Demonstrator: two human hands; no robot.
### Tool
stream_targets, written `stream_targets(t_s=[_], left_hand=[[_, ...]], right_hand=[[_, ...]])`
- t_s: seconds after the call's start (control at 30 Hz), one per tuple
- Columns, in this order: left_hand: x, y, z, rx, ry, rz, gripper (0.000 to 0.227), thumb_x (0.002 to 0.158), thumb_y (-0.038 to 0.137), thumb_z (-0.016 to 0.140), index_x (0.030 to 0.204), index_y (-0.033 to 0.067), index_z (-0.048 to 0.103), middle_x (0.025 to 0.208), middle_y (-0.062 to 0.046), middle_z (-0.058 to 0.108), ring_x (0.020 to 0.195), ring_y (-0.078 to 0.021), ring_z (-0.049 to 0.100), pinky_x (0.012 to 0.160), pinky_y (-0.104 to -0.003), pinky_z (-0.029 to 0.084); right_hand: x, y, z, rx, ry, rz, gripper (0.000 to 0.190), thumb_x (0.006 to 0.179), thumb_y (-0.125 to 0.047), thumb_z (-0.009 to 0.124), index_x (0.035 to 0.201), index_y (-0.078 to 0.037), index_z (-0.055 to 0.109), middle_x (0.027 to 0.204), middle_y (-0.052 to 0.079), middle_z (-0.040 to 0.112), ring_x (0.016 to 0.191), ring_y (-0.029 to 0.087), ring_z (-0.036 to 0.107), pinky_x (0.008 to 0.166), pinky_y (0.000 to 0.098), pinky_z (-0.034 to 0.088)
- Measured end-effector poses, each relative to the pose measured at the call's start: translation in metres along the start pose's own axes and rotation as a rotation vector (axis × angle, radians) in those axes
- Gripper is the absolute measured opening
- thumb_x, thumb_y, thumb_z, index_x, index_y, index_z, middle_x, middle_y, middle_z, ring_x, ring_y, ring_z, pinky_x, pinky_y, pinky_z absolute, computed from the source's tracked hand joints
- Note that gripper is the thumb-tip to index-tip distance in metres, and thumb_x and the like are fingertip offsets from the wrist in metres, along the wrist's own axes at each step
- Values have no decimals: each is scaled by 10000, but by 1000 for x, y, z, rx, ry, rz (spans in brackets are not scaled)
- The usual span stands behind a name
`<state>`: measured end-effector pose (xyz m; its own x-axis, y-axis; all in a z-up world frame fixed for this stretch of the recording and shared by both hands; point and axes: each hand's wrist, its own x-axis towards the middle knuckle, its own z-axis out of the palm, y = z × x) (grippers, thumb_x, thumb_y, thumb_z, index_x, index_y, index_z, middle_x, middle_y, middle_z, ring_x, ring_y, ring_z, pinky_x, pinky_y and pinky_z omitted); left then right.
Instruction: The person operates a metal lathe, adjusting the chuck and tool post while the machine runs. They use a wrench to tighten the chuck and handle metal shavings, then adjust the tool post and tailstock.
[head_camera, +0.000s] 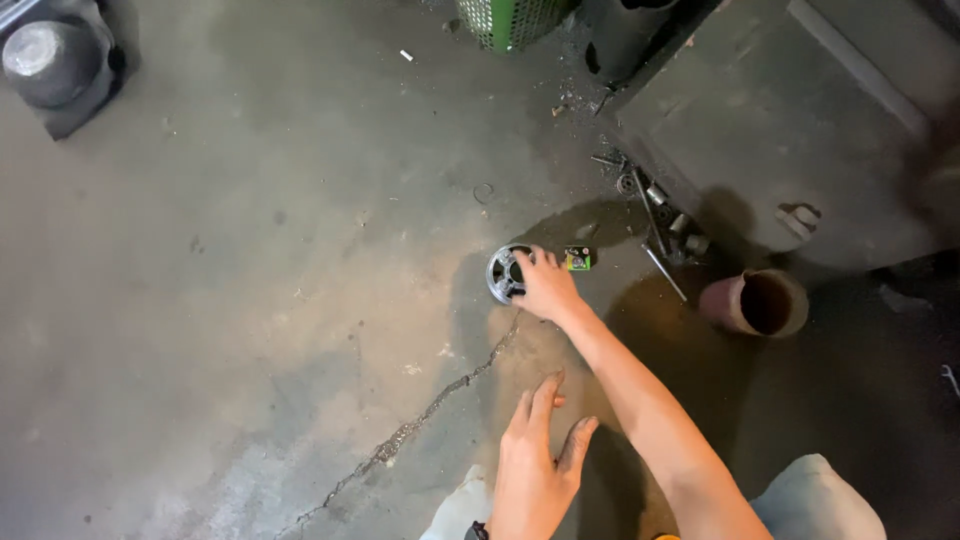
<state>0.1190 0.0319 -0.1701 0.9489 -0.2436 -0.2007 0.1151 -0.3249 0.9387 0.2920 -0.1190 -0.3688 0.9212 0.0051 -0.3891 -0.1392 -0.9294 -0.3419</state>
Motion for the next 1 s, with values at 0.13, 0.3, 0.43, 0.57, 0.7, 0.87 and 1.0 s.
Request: stream_targets(t_s=[0.13,0.3,0.43,0.57,0.7,0.87,1.0], left_hand=[[-2,-8,7,-1,19,88,570,869,129,797,1367,-9,553,1112,-225,681,1029,-364,698,835,-444,560],[1,-3,12,26,-25,82,582,859,131,802,1368,3,551,1078,-217,673,1000,-366,693,812,-442,551],[-15,17,0,12,143,-68,394,869,84,730,1248,5,660,1030,-150,755,909,-254,747,750,-358,581],[-73,36,-8,-143,428,-110,246,971,22,607,1198,-58,659,1100,-136,768,990,-163,743,895,-296,564],[-146,118,-22,-267,386,-98,233,968,-6,578,1180,-69,652,1114,-137,761,1017,-184,742,921,-313,580],[-193,321,-62,-227,250,129,333,807,-69,675,1139,-64,698,1140,-186,744,1016,-229,740,916,-345,573],[-210,504,-80,-268,233,389,450,728,-1,687,1174,-60,680,1195,-205,724,1157,-288,701,1046,-388,509]], right_hand=[[25,16,44,-128,16,-6,776,730,-181,871,1391,-59,481,1472,247,431,1302,467,503,973,575,501],[17,28,55,-27,65,32,710,706,-115,846,1336,-45,529,1413,254,469,1188,469,589,925,507,560],[-67,22,11,385,236,190,730,613,-135,916,1256,-31,586,1239,243,589,1095,417,607,916,467,530],[-151,55,-23,1163,292,309,562,723,-82,835,1238,-24,615,1037,65,737,940,196,694,843,334,567],[-295,36,-154,1567,201,342,455,805,0,713,1254,27,650,984,60,702,862,176,653,742,331,528],[-468,-36,-361,2173,170,341,635,831,-141,727,1424,-141,501,1298,54,661,1149,211,668,984,426,587],[-570,-55,-444,2374,359,62,607,820,-246,739,1381,-104,557,1328,80,660,1202,249,663,1040,454,552]])
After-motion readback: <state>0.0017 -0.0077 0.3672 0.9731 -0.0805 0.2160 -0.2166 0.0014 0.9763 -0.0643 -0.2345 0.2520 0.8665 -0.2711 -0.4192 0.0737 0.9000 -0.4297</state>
